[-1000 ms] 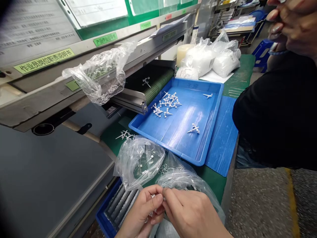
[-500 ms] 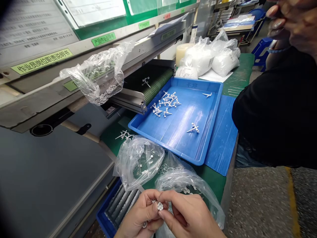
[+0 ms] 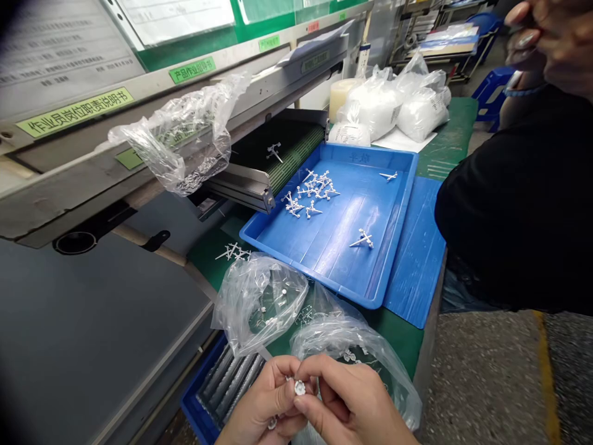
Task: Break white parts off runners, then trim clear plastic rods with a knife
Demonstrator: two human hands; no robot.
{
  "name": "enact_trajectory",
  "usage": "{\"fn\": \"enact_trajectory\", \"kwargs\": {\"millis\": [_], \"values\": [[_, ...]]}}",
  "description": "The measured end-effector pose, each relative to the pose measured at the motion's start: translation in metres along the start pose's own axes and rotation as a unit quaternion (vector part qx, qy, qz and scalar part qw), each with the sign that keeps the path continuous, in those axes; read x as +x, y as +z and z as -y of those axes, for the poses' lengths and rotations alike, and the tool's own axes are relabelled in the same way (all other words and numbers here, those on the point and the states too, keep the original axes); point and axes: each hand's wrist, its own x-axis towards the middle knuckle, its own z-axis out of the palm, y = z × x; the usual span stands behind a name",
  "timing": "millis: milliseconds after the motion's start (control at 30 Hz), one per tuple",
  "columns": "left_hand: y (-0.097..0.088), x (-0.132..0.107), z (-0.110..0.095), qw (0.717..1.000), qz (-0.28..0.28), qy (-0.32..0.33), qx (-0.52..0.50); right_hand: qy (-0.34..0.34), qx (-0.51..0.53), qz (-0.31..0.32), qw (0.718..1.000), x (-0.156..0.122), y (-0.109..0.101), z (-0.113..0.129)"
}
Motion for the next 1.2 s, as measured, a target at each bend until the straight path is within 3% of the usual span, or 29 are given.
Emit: {"fn": "enact_trajectory", "kwargs": {"millis": [167, 367, 500, 600, 733, 867, 1067, 1200], "values": [[0.006, 0.002, -0.003, 0.998, -0.061, 0.01, -0.011, 0.095, -0.01, 0.004, 0.995, 0.021, -0.003, -0.008], [0.006, 0.003, -0.003, 0.995, -0.065, 0.015, -0.071, 0.04, -0.114, -0.01, 0.993, 0.063, 0.001, -0.001], [0.009, 0.002, -0.008, 0.991, -0.066, 0.035, -0.113, 0.004, -0.133, 0.036, 0.99, 0.055, 0.0, 0.006], [0.012, 0.001, -0.01, 0.992, -0.078, 0.046, -0.093, -0.024, -0.203, 0.085, 0.975, 0.04, 0.003, 0.003], [0.011, 0.002, -0.009, 0.994, -0.09, 0.03, -0.058, -0.057, -0.271, 0.068, 0.959, 0.03, 0.017, -0.006], [0.01, 0.002, -0.008, 0.995, -0.088, 0.027, -0.05, -0.069, -0.232, 0.035, 0.97, 0.029, 0.024, -0.007], [0.013, 0.002, -0.009, 0.992, -0.085, 0.045, -0.08, -0.074, -0.088, 0.008, 0.993, 0.024, 0.011, -0.001], [0.01, 0.001, -0.007, 0.994, -0.074, 0.066, -0.055, -0.097, -0.058, -0.031, 0.993, 0.022, 0.009, -0.001]]}}
